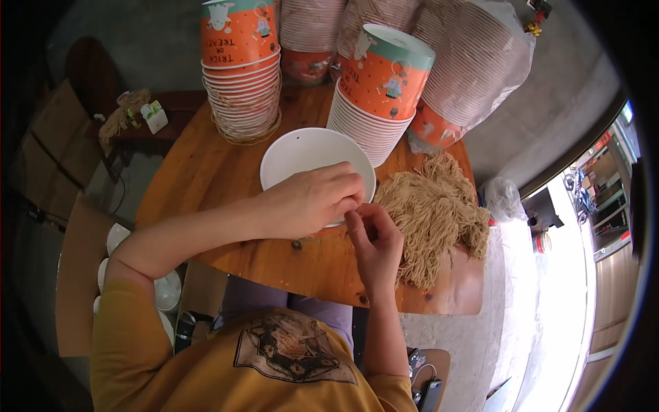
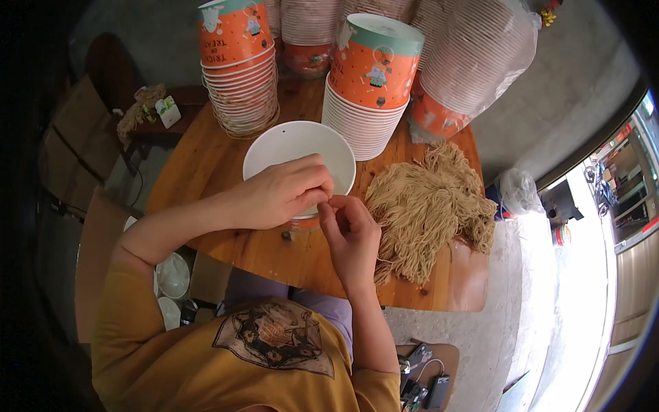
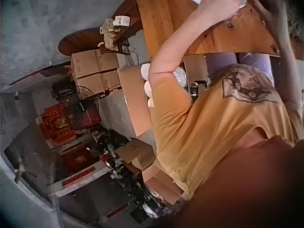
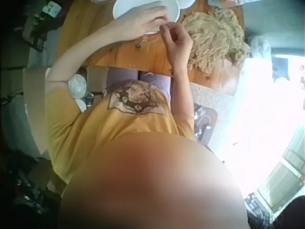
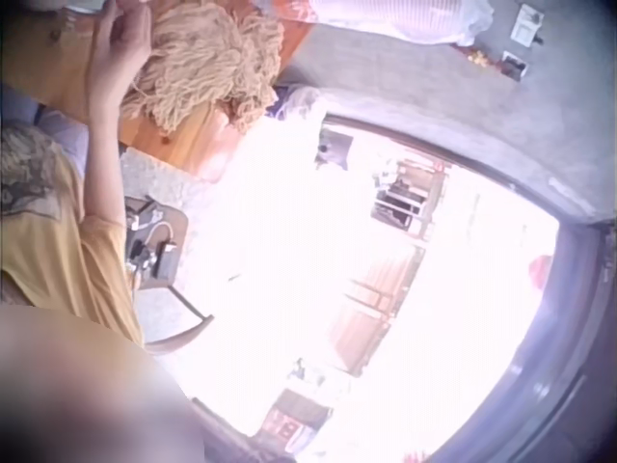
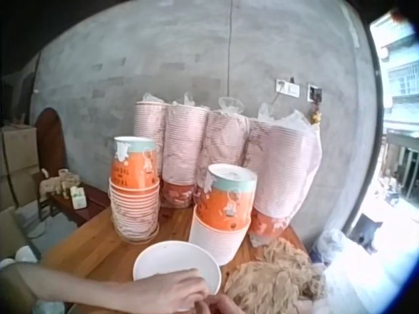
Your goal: Assembling decorative Halloween paper cups by inserting white bowl liners and securing them with thin elastic bands.
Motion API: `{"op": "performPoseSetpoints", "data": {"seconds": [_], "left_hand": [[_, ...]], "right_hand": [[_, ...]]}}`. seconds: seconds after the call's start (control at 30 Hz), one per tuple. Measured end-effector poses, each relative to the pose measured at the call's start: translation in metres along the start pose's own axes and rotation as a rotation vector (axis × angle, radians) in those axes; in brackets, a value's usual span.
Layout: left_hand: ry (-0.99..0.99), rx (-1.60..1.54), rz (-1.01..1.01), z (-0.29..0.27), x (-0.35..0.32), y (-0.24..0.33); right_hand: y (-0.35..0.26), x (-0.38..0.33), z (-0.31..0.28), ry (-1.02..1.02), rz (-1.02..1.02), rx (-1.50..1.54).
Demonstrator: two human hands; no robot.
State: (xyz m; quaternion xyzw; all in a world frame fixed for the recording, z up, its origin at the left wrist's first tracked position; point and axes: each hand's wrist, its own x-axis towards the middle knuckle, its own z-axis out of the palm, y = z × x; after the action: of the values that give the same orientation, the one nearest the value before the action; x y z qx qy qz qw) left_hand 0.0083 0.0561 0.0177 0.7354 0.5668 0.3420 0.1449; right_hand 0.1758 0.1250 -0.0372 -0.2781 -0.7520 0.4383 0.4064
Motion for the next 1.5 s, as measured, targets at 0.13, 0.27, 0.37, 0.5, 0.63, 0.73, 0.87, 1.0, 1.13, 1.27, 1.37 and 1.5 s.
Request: {"op": "performPoseSetpoints", "data": {"seconds": [0.13, 0.27, 0.37, 0.5, 0.63, 0.73, 0.87, 1.0, 1.13, 1.27, 1.37, 1.5], "left_hand": [[-0.087, -0.511, -0.391, 0.004, -0.001, -0.006], [-0.216, -0.665, -0.492, 0.0, 0.007, -0.004], [-0.214, -0.782, -0.564, 0.003, 0.01, -0.005], [-0.179, -0.841, -0.578, 0.009, 0.009, -0.014], [-0.102, -0.887, -0.583, 0.006, 0.007, -0.014], [-0.139, -1.009, -0.538, 0.005, 0.007, -0.014], [-0.167, -0.921, -0.487, 0.011, 0.01, -0.01], [-0.178, -0.705, -0.417, 0.01, 0.007, -0.011], [-0.257, -0.642, -0.426, 0.007, 0.005, -0.005], [-0.237, -0.655, -0.441, 0.007, 0.004, -0.005], [-0.22, -0.72, -0.468, 0.008, 0.004, -0.007], [-0.227, -0.72, -0.517, 0.004, 0.005, -0.001]], "right_hand": [[-0.003, 0.007, 0.001, -0.075, 0.175, 0.319], [-0.014, 0.009, -0.002, -0.11, 0.367, 0.581], [-0.003, 0.011, -0.004, -0.126, 0.392, 0.635], [-0.011, 0.01, -0.012, -0.147, 0.426, 0.559], [-0.015, 0.012, -0.032, -0.147, 0.264, 0.346], [-0.027, 0.018, -0.048, -0.417, 0.225, 0.323], [-0.035, 0.034, -0.048, -0.523, 0.313, 0.428], [-0.029, 0.041, -0.045, -0.391, 0.353, 0.598], [-0.016, 0.042, -0.043, -0.297, 0.37, 0.722], [-0.004, 0.03, -0.033, -0.243, 0.334, 0.663], [-0.003, 0.014, -0.031, -0.134, 0.339, 0.63], [0.002, 0.002, -0.026, -0.093, 0.084, 0.421]]}}
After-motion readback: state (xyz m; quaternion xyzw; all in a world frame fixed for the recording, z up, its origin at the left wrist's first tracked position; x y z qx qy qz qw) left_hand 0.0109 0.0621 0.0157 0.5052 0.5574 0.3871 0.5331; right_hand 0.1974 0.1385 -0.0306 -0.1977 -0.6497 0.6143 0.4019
